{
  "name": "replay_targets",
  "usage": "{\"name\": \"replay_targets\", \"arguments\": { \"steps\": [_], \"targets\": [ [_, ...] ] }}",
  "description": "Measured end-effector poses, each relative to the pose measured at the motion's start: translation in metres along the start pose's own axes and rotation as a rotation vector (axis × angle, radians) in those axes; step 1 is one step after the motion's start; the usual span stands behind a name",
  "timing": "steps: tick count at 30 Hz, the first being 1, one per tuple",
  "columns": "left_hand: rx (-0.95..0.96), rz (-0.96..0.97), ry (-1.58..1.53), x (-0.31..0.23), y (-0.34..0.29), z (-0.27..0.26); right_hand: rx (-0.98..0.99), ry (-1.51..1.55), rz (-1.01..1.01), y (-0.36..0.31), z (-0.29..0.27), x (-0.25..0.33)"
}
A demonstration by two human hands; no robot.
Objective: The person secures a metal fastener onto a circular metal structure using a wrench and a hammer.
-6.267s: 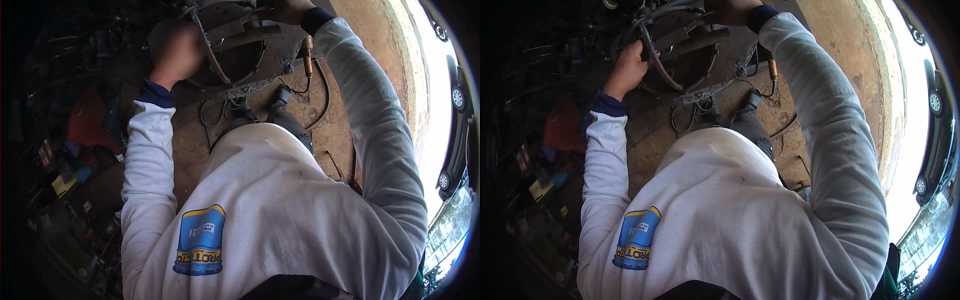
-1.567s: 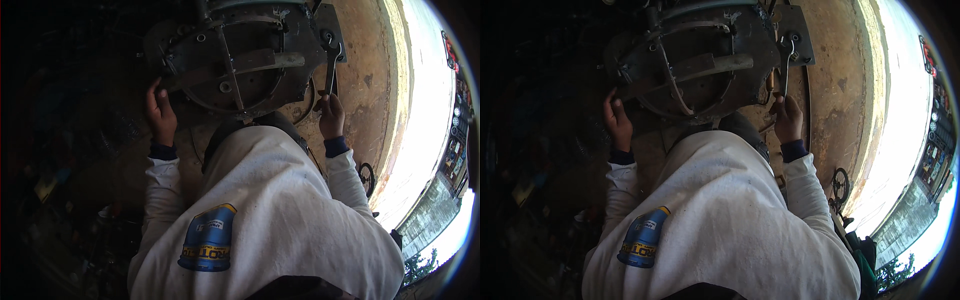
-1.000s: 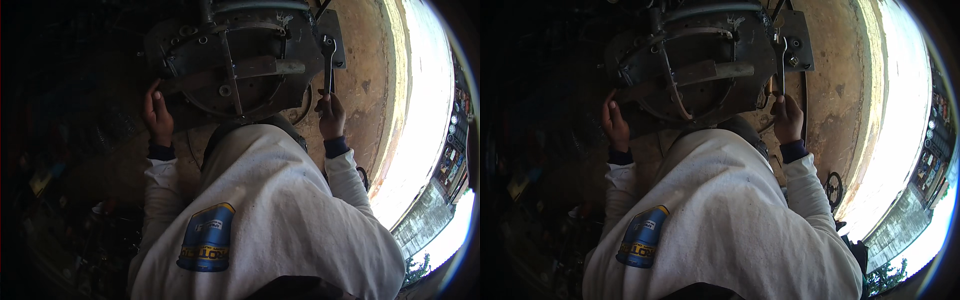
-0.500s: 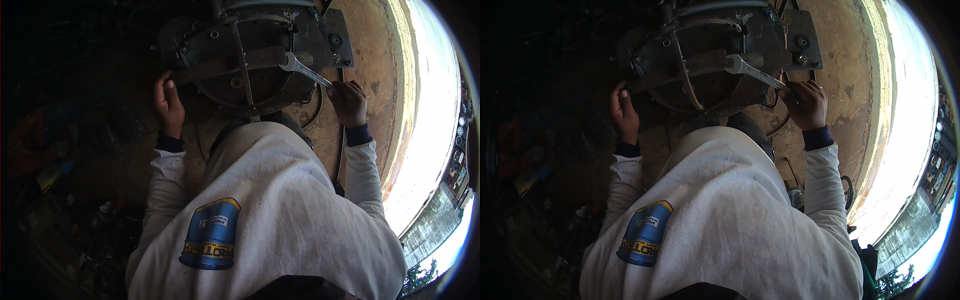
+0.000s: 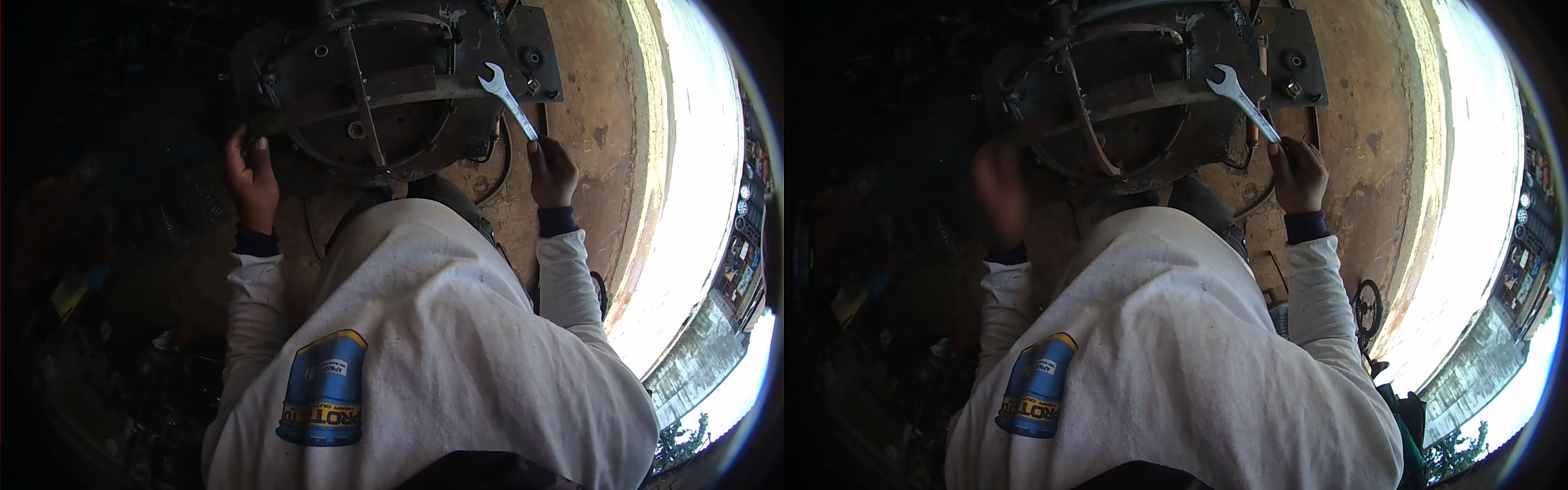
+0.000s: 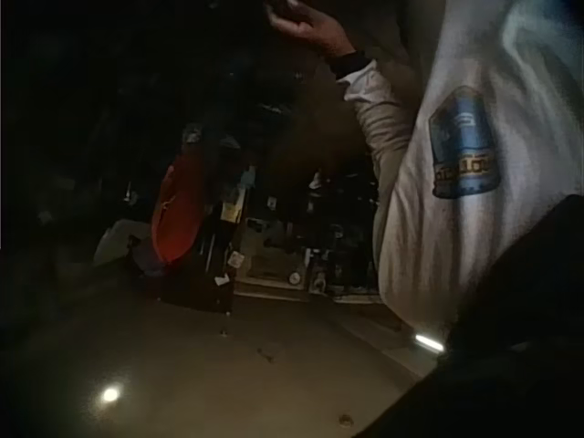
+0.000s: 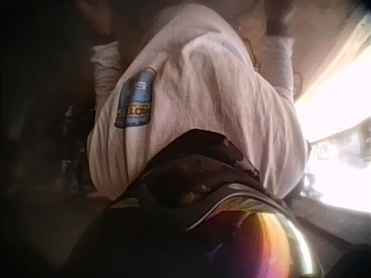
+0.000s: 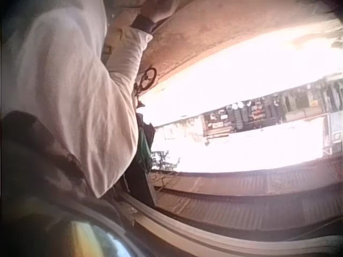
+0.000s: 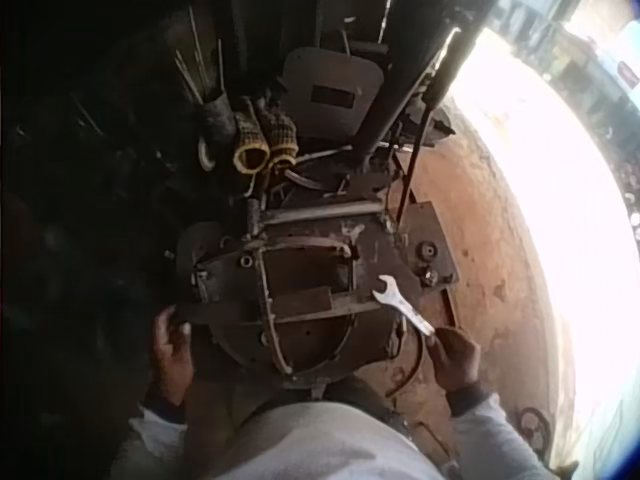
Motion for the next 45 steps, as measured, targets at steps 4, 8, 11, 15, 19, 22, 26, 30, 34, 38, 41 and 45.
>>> {"name": "replay_targets", "arguments": {
  "steps": [4, 8, 11, 15, 19, 22, 26, 30, 34, 38, 41, 45],
  "targets": [
    [-0.021, 0.031, 0.026, 0.000, 0.001, 0.002, 0.005, 0.024, -0.030, -0.002, 0.005, -0.008],
    [0.015, 0.000, 0.057, 0.001, 0.000, 0.002, 0.049, -0.020, -0.026, -0.001, 0.005, -0.008],
    [0.017, -0.038, -0.009, 0.002, 0.000, 0.001, 0.094, -0.030, -0.132, 0.005, 0.006, 0.003],
    [-0.098, 0.135, 0.201, -0.017, 0.002, -0.003, 0.189, -0.188, -0.219, 0.026, 0.004, 0.016],
    [-0.103, 0.482, 0.317, -0.072, 0.015, 0.001, 0.158, -0.243, -0.300, 0.050, -0.009, 0.044],
    [0.099, 0.624, 0.430, -0.115, 0.033, 0.025, 0.174, -0.258, -0.392, 0.070, -0.008, 0.071],
    [0.337, 0.609, 0.655, -0.128, 0.044, 0.057, 0.287, -0.352, -0.525, 0.087, 0.011, 0.109],
    [0.422, 0.557, 0.662, -0.138, 0.047, 0.071, 0.272, -0.346, -0.689, 0.096, 0.025, 0.130],
    [0.400, 0.628, 0.667, -0.152, 0.050, 0.080, 0.243, -0.294, -0.864, 0.110, 0.032, 0.144],
    [0.417, 0.564, 0.623, -0.149, 0.054, 0.079, 0.227, -0.288, -1.033, 0.127, 0.038, 0.156],
    [0.418, 0.515, 0.612, -0.145, 0.054, 0.079, 0.317, -0.264, -0.953, 0.140, 0.034, 0.186],
    [0.426, 0.490, 0.578, -0.138, 0.054, 0.089, 0.414, -0.231, -0.967, 0.161, 0.052, 0.180]
  ]
}}
Point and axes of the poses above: each hand's wrist, its own y-axis towards the middle knuckle, its own z-axis out of the palm, x = y × z, the point moved 6 cm from there along y, towards the middle knuckle
